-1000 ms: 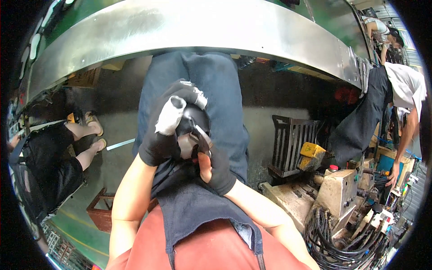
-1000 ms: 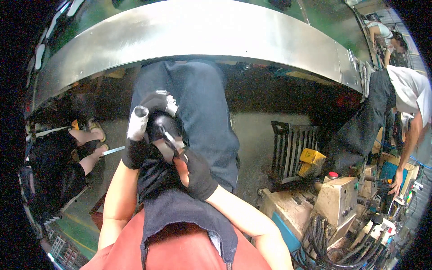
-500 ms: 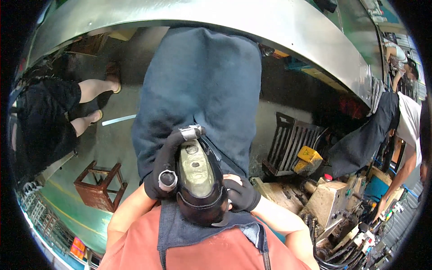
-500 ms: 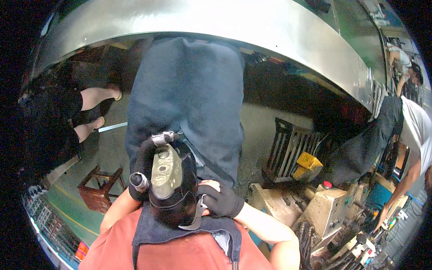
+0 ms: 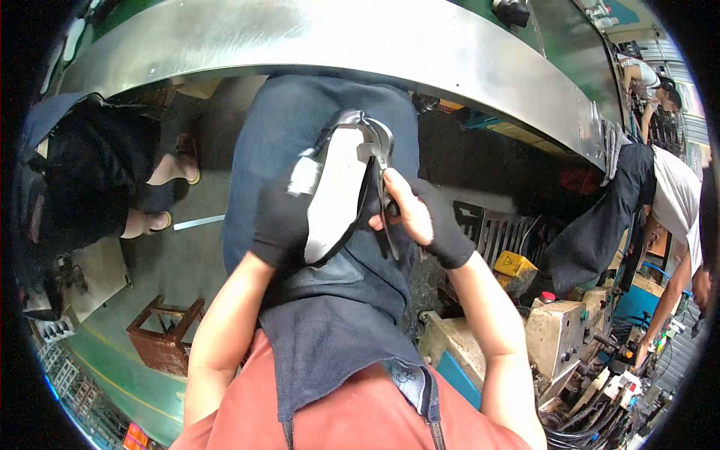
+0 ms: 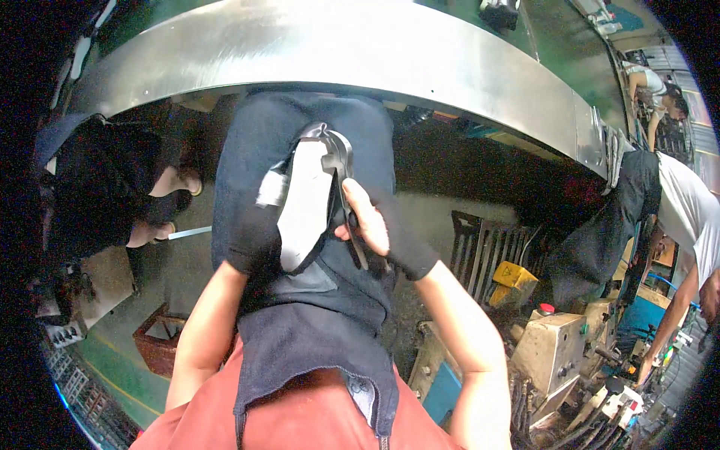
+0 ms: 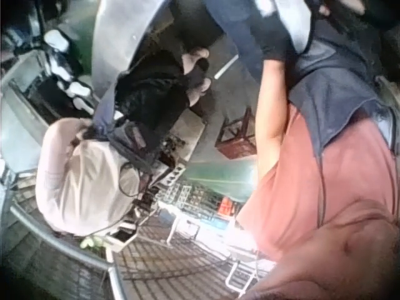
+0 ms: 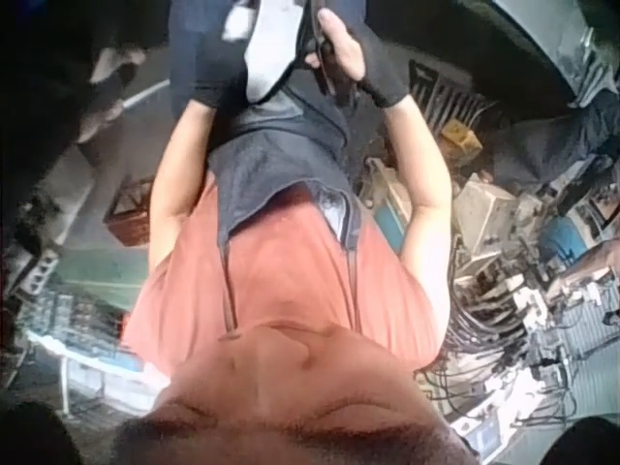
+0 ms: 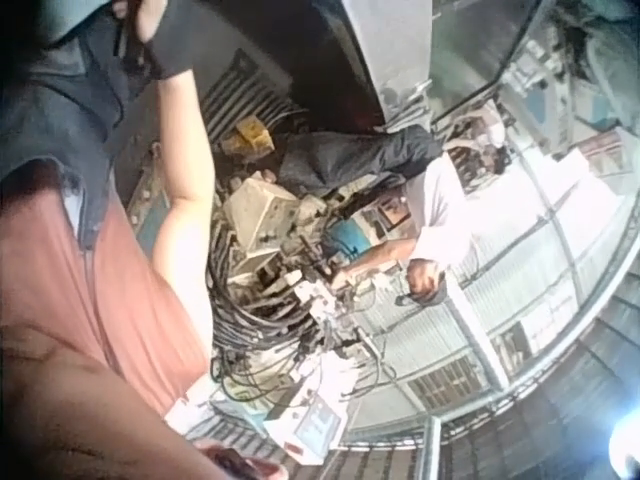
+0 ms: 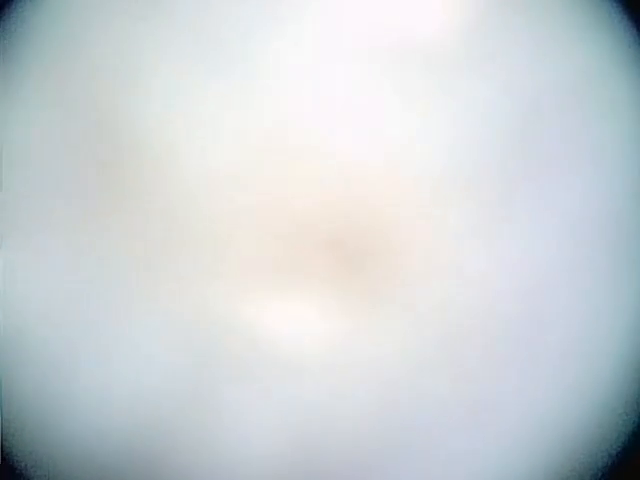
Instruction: Trim and finish the edges of shoe components using pliers and other hand tools at a production line station.
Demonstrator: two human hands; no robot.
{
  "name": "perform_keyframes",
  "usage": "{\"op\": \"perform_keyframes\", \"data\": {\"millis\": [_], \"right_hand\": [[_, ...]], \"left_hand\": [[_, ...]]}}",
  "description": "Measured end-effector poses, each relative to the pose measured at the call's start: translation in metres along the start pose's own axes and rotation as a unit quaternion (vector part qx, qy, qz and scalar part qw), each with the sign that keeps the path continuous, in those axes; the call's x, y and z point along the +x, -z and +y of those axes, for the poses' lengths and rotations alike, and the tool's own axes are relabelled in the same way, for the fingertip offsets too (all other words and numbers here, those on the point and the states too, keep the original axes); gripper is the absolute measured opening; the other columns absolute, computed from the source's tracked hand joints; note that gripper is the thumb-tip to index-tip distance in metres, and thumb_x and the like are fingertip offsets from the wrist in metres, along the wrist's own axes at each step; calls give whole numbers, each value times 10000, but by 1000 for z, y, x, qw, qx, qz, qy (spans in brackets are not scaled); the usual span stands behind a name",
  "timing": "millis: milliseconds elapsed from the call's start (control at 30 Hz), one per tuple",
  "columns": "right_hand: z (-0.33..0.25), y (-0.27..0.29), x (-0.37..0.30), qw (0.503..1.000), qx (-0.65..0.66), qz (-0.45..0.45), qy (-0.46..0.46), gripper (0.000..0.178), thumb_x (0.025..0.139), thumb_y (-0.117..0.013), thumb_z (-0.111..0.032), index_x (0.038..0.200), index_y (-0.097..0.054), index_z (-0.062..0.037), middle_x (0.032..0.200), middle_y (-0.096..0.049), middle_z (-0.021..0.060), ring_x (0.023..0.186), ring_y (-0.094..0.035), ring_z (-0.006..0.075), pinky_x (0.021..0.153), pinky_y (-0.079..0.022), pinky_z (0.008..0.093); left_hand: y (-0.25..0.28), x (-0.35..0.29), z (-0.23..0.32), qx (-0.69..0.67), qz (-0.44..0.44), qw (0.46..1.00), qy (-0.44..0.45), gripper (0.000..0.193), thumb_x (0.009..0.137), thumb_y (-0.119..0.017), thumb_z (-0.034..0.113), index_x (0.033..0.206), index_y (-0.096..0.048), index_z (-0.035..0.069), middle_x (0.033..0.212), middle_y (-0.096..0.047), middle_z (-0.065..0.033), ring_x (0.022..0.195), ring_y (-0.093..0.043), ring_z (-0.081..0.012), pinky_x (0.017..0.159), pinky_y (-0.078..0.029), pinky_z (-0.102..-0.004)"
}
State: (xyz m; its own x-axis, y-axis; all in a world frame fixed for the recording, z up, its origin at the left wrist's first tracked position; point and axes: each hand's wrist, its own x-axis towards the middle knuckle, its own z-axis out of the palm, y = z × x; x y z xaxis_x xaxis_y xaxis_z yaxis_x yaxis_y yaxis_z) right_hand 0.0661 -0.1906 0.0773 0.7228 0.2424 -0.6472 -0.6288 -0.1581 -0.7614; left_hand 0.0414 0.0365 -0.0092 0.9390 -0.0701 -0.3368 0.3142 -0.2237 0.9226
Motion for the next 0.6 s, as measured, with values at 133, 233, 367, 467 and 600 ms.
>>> {"op": "perform_keyframes", "data": {"millis": [133,233,367,467,600], "right_hand": [[6,44,-5,962,-247,-75,89,435,1016,-499,-358,956,-669,38,790,-637,8,742,-521,71,725,-448,264],[-13,40,-15,913,-388,-86,97,534,956,-519,-486,861,-663,19,753,-654,222,618,-606,266,620,-470,396],[-24,5,-13,738,-651,13,176,412,921,-602,-401,712,-605,-46,750,-618,194,680,-625,374,568,-474,433],[18,40,24,720,-603,13,344,455,929,-544,-467,866,-671,-35,821,-673,191,711,-662,376,608,-519,467],[28,60,11,808,-512,-79,279,322,964,-571,-344,910,-616,-30,757,-638,121,629,-646,283,583,-515,357]], "left_hand": [[-31,-25,4,0,86,991,-100,736,837,-721,308,1403,-408,-42,1326,-542,-261,1195,-579,-337,993,-453,-404],[-42,-28,5,163,131,959,-189,833,783,-771,330,1385,-390,-102,1349,-497,-300,1249,-516,-404,1034,-420,-422],[-43,-28,8,211,134,945,-210,900,737,-821,247,1407,-342,-116,1386,-467,-292,1304,-468,-372,1080,-368,-397],[-29,-17,1,263,56,930,-251,845,815,-715,311,1397,-308,-149,1383,-404,-370,1296,-416,-489,1095,-343,-469],[-39,0,25,156,98,967,-174,600,949,-545,276,1398,-348,-71,1393,-399,-327,1303,-412,-449,1091,-341,-438]]}}
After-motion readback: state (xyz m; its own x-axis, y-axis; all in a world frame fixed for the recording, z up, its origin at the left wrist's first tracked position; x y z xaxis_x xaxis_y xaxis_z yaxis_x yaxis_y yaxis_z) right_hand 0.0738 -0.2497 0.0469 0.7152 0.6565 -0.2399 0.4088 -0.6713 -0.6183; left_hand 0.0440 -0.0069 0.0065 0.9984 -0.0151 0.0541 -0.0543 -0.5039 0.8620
